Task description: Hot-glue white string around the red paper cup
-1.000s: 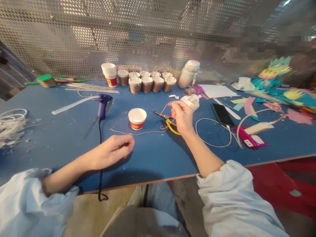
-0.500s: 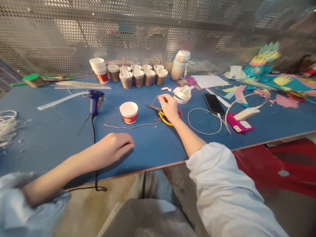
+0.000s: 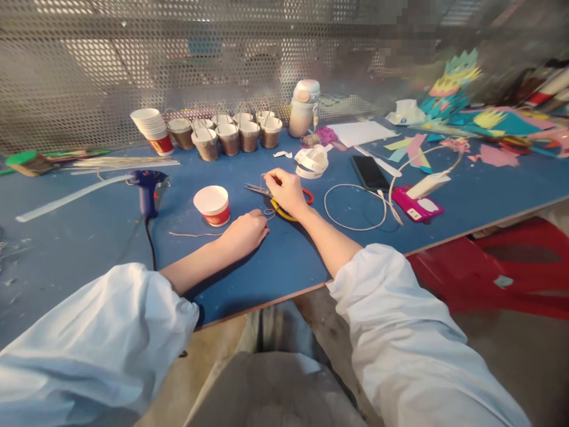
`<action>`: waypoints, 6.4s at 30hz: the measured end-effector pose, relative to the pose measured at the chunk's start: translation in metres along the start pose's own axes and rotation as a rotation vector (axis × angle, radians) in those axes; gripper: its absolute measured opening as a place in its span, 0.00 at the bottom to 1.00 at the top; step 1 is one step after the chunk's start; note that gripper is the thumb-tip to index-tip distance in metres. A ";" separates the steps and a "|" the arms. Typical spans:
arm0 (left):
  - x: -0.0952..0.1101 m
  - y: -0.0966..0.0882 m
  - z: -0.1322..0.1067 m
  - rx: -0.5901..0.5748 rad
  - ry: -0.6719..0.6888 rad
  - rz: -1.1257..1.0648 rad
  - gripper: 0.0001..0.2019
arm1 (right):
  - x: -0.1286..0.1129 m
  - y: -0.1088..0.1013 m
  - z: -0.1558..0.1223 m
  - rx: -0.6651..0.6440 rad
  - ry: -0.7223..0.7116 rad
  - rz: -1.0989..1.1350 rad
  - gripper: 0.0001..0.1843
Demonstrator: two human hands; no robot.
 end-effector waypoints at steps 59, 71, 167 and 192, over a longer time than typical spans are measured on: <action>-0.028 -0.006 0.022 0.080 -0.108 0.077 0.14 | 0.015 -0.018 0.010 -0.002 0.076 -0.203 0.11; 0.002 -0.016 0.001 -0.002 -0.046 0.298 0.14 | 0.020 -0.017 0.010 -0.012 0.085 -0.228 0.10; -0.039 -0.002 -0.084 0.083 -0.299 -1.326 0.12 | -0.124 -0.009 -0.074 -0.530 -0.423 0.223 0.18; -0.076 -0.051 -0.090 0.757 0.095 -0.401 0.11 | -0.088 -0.002 -0.053 -0.416 -0.020 0.241 0.08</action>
Point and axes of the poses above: each hand's wrist, its own z-axis towards the middle knuckle, its own y-axis out of the palm, x = y × z, the point moved 6 cm from there along z, towards the middle knuckle, and after that the axes turned 11 degrees about -z, right-handed, at the moved point
